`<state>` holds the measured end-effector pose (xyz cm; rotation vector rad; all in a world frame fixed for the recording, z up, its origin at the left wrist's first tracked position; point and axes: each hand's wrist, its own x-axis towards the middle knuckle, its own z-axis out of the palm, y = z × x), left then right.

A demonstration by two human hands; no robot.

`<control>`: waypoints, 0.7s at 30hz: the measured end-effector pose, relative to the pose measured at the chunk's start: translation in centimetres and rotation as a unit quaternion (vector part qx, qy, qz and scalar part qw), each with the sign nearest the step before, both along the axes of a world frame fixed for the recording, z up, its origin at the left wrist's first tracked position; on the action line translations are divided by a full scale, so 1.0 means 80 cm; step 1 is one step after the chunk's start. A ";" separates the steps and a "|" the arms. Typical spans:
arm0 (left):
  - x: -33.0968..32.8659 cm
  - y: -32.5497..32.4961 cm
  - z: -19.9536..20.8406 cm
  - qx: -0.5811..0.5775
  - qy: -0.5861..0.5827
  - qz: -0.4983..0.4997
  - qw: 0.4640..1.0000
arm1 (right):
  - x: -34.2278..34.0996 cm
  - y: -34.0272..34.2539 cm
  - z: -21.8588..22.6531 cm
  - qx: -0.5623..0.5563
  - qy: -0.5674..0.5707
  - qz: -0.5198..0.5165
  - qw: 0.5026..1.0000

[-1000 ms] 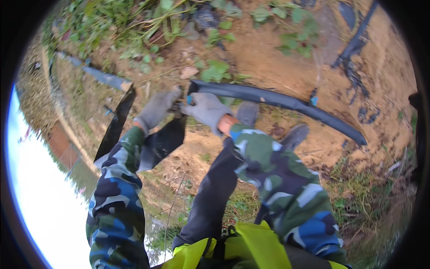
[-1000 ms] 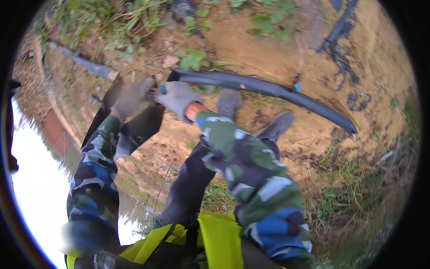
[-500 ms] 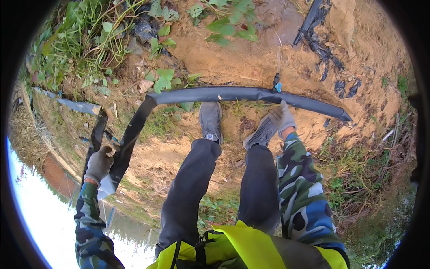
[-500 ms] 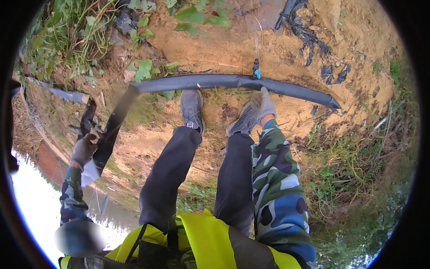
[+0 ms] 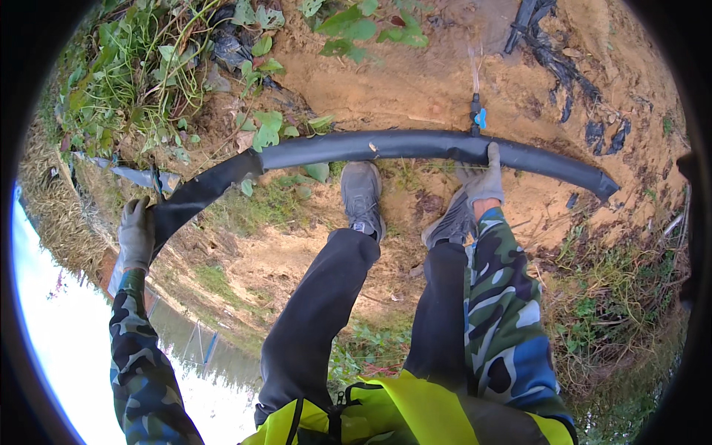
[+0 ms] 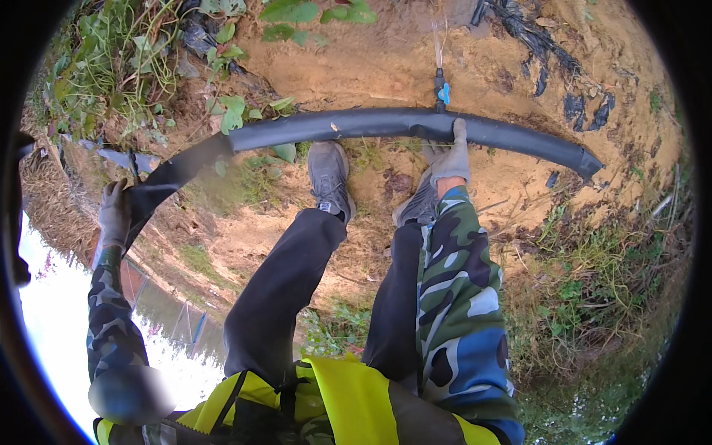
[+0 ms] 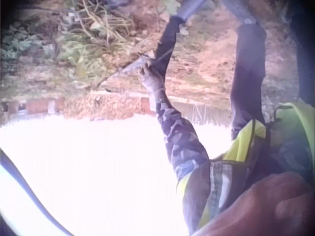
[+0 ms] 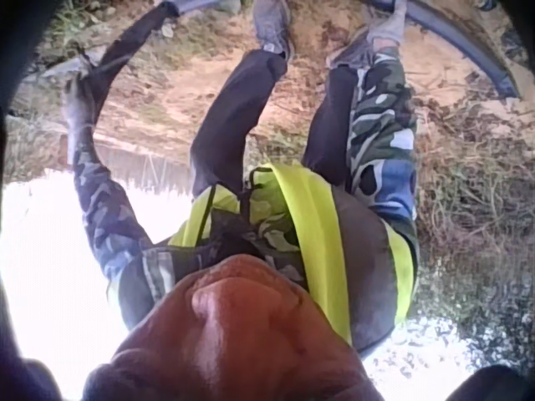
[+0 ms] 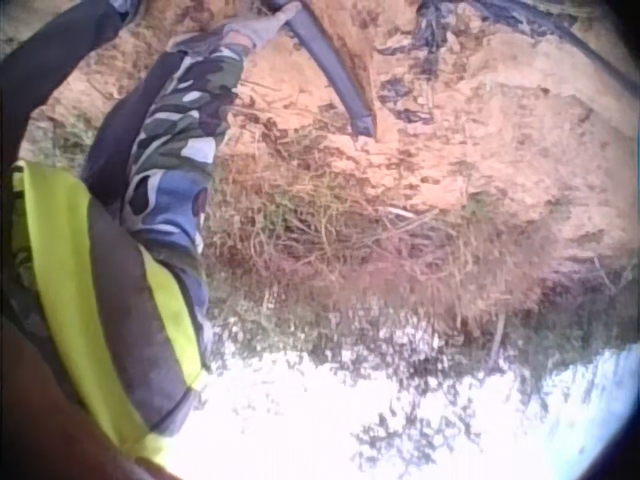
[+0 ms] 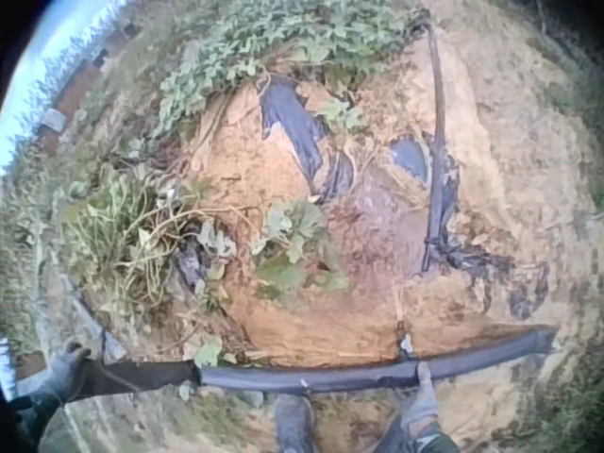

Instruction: The person repairs a black irrigation pipe in a garden bed. They use a small blue tool to puncture the pipe and then insert a connector to join two pipe sections together.

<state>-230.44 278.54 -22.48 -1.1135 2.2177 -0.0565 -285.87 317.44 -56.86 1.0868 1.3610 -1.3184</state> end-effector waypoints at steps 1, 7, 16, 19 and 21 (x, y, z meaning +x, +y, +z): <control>-0.006 0.006 0.005 0.027 -0.043 -0.051 0.997 | 0.000 -0.003 0.001 0.000 -0.002 -0.015 1.000; 0.034 0.057 -0.014 0.056 -0.252 -0.143 0.955 | -0.007 -0.008 0.002 -0.023 0.015 -0.009 1.000; 0.096 0.151 -0.159 0.095 -0.010 0.294 0.951 | -0.022 -0.017 0.001 -0.036 -0.001 0.007 0.999; 0.090 0.185 -0.200 0.090 0.225 0.738 0.630 | -0.023 -0.019 0.007 -0.016 0.028 0.032 0.999; 0.087 0.185 -0.228 0.059 0.334 0.811 0.477 | -0.026 -0.017 0.010 0.015 0.045 0.063 0.997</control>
